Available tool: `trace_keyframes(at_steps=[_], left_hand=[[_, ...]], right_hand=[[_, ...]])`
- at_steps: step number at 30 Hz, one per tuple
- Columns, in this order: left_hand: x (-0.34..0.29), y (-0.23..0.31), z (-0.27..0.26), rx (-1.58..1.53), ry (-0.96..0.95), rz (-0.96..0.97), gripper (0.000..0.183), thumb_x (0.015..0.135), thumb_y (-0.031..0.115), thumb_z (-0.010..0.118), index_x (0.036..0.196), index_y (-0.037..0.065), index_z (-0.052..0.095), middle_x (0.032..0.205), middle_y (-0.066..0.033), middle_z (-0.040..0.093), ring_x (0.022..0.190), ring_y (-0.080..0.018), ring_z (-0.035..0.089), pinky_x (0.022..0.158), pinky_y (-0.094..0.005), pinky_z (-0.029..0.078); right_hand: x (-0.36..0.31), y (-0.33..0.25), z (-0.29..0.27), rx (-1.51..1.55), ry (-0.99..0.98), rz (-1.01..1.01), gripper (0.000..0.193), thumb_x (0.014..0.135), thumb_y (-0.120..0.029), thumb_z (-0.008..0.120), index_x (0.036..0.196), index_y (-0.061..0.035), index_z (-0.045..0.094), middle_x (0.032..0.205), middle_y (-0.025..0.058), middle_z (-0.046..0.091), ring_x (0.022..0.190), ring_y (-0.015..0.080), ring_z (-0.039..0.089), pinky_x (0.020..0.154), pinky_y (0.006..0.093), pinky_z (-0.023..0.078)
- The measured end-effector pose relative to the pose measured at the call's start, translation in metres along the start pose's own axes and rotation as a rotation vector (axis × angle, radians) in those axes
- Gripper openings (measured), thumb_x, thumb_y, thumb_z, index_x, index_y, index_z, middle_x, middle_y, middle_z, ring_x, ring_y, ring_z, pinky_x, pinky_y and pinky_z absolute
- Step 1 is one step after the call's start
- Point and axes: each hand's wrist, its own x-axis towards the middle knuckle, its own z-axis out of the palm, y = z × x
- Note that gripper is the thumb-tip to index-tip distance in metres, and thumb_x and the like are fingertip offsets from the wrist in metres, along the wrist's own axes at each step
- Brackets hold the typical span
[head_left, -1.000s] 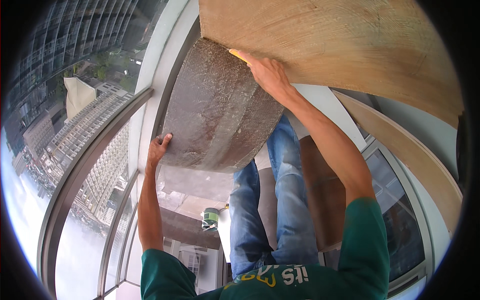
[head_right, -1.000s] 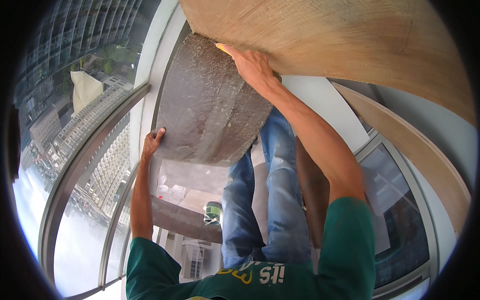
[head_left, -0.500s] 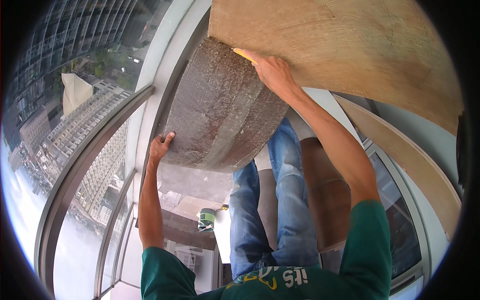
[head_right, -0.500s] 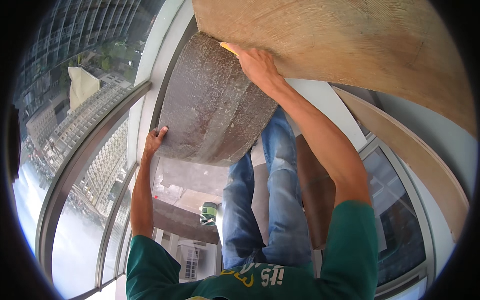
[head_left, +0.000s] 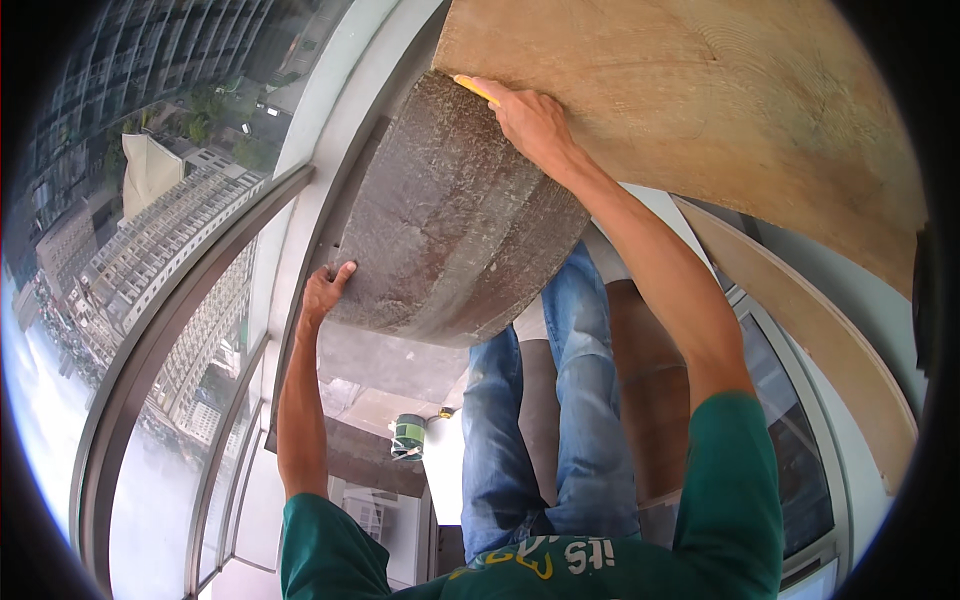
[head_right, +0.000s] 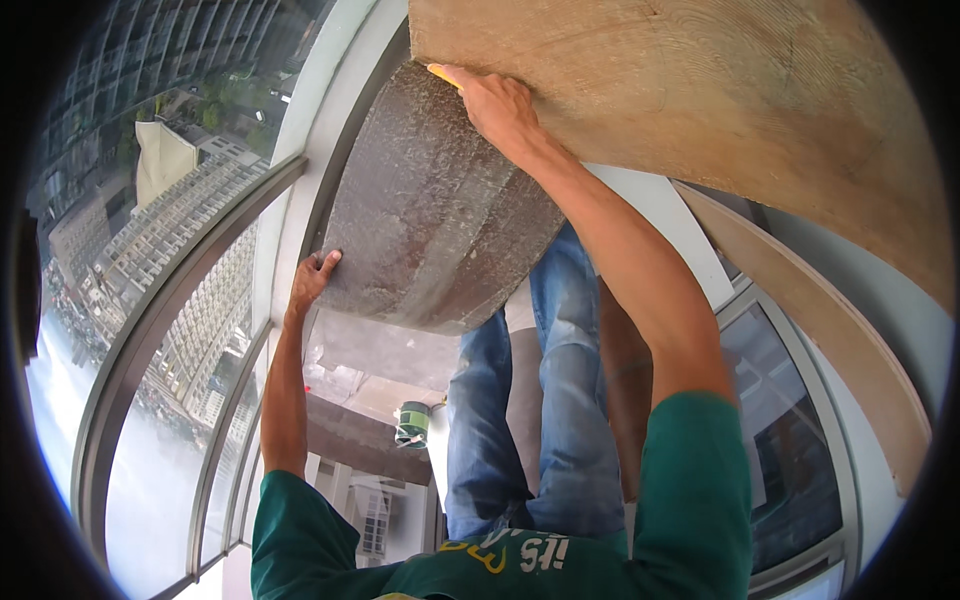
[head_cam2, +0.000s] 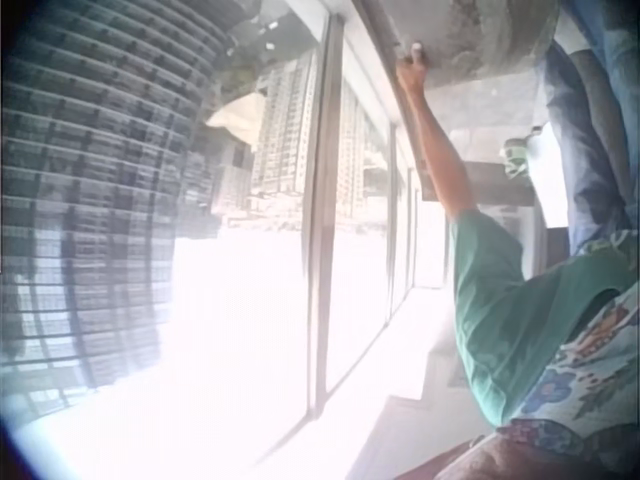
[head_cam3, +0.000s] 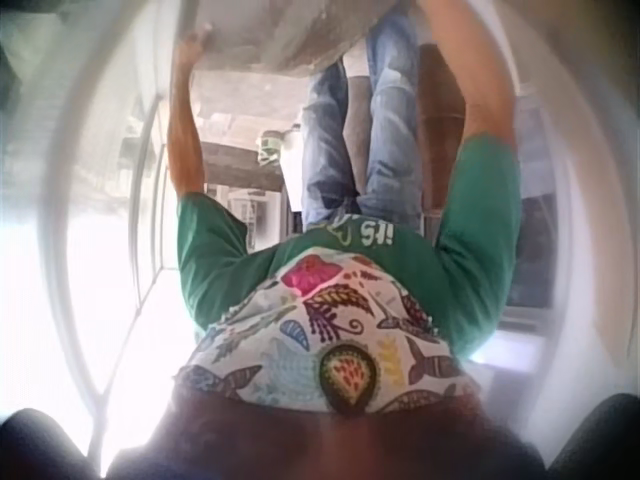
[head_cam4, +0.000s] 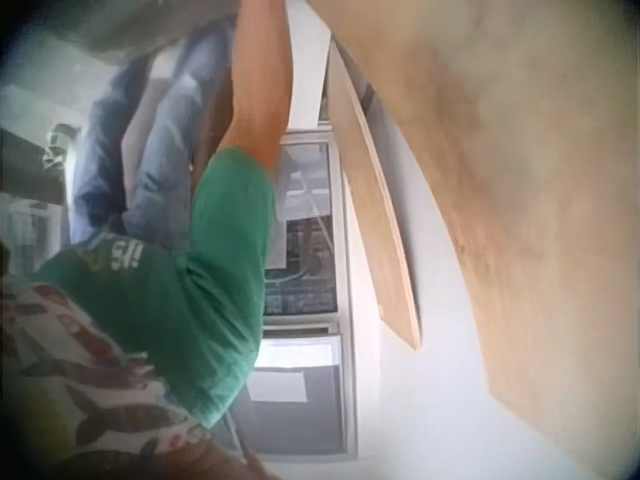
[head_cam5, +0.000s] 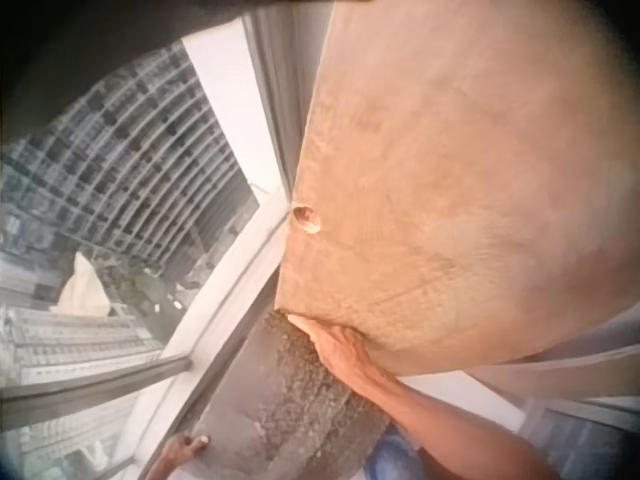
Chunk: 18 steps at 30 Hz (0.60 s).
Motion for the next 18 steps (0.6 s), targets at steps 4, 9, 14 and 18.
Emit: trace_keyframes(at_steps=[4,9,14,18], left_hand=[[-0.001,0.006,-0.004,-0.006,-0.053,-0.036,0.091,0.078,0.073,0.062,0.102,-0.015,0.065,0.097,-0.0351,0.065,0.101,-0.0425,0.065,0.086,-0.0434,0.049],[0.000,-0.004,0.002,0.009,-0.061,-0.053,0.093,0.079,0.072,0.062,0.113,-0.014,0.063,0.101,-0.0345,0.065,0.105,-0.0429,0.064,0.090,-0.0418,0.049],[0.002,0.003,0.002,0.000,-0.044,-0.004,0.090,0.080,0.072,0.062,0.098,-0.016,0.065,0.084,-0.0326,0.065,0.088,-0.0384,0.067,0.078,-0.0423,0.050],[0.002,-0.003,0.006,-0.073,-0.009,0.064,0.086,0.080,0.071,0.062,0.084,-0.015,0.064,0.071,-0.0297,0.061,0.073,-0.0339,0.065,0.068,-0.0434,0.048]], right_hand=[[0.022,0.008,0.029,-0.047,0.014,0.027,0.044,0.094,-0.011,0.057,0.137,-0.0196,0.053,0.084,0.0172,0.070,0.077,0.0352,0.067,0.074,0.0472,0.053],[-0.016,0.020,0.011,0.006,-0.065,0.107,0.042,0.094,-0.011,0.056,0.135,-0.0178,0.054,0.087,0.0176,0.070,0.081,0.0364,0.067,0.076,0.0487,0.052],[0.024,0.000,0.024,0.018,0.008,0.024,0.043,0.094,-0.011,0.054,0.136,-0.0182,0.053,0.088,0.0173,0.070,0.080,0.0370,0.068,0.077,0.0495,0.052],[0.028,0.014,0.049,-0.069,0.041,0.052,0.043,0.094,-0.012,0.054,0.137,-0.0188,0.053,0.085,0.0170,0.070,0.076,0.0367,0.068,0.073,0.0490,0.052]])
